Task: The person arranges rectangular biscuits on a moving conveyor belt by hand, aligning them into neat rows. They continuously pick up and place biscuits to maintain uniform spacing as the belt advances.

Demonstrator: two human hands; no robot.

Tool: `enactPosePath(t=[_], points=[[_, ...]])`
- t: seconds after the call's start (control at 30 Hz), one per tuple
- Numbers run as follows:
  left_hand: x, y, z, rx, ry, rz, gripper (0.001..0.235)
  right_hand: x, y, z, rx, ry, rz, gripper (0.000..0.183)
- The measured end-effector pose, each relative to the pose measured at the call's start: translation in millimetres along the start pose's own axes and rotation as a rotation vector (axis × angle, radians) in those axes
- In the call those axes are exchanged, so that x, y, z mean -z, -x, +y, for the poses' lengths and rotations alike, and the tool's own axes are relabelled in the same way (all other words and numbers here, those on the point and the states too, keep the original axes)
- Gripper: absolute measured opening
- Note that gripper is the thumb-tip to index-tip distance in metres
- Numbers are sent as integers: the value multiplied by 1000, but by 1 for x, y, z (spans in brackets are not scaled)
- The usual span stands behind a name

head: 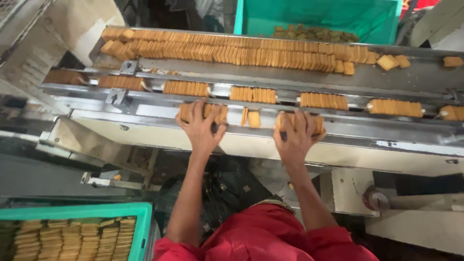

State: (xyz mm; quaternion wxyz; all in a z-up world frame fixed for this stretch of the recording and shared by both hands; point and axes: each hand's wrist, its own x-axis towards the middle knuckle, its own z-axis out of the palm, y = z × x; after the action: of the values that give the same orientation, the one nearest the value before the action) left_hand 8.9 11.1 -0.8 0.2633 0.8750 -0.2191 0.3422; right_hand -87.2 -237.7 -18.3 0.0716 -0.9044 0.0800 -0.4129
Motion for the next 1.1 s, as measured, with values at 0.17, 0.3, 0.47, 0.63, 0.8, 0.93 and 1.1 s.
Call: enactPosePath(t=[0.17,0.3,0.47,0.63,0.8,0.93,1.1], points=[[-12,-3,-1,8,-115,16,56,8,-2,12,-96,44,-10,59],[-12,0,-10,-13,-93,9,53,10,-15,7,-120,-102,45,86],[-17,-2,-15,-56,-138,-32,50,19,-17,7,-338,-141,-88,110],[-8,1,-10,-129,-162,-22,52,6,-24,-10,-421,-14,-179,103],[-2,1,-7,-156,-246,-46,58,5,-37,-22,-432,63,-199,104],[-3,7,-13,-152,-231,-77,47,9,-23,-14,-407,-10,-136,100],[-7,14,-16,-120,-170,-81,54,15,-15,38,-419,-43,-121,103]])
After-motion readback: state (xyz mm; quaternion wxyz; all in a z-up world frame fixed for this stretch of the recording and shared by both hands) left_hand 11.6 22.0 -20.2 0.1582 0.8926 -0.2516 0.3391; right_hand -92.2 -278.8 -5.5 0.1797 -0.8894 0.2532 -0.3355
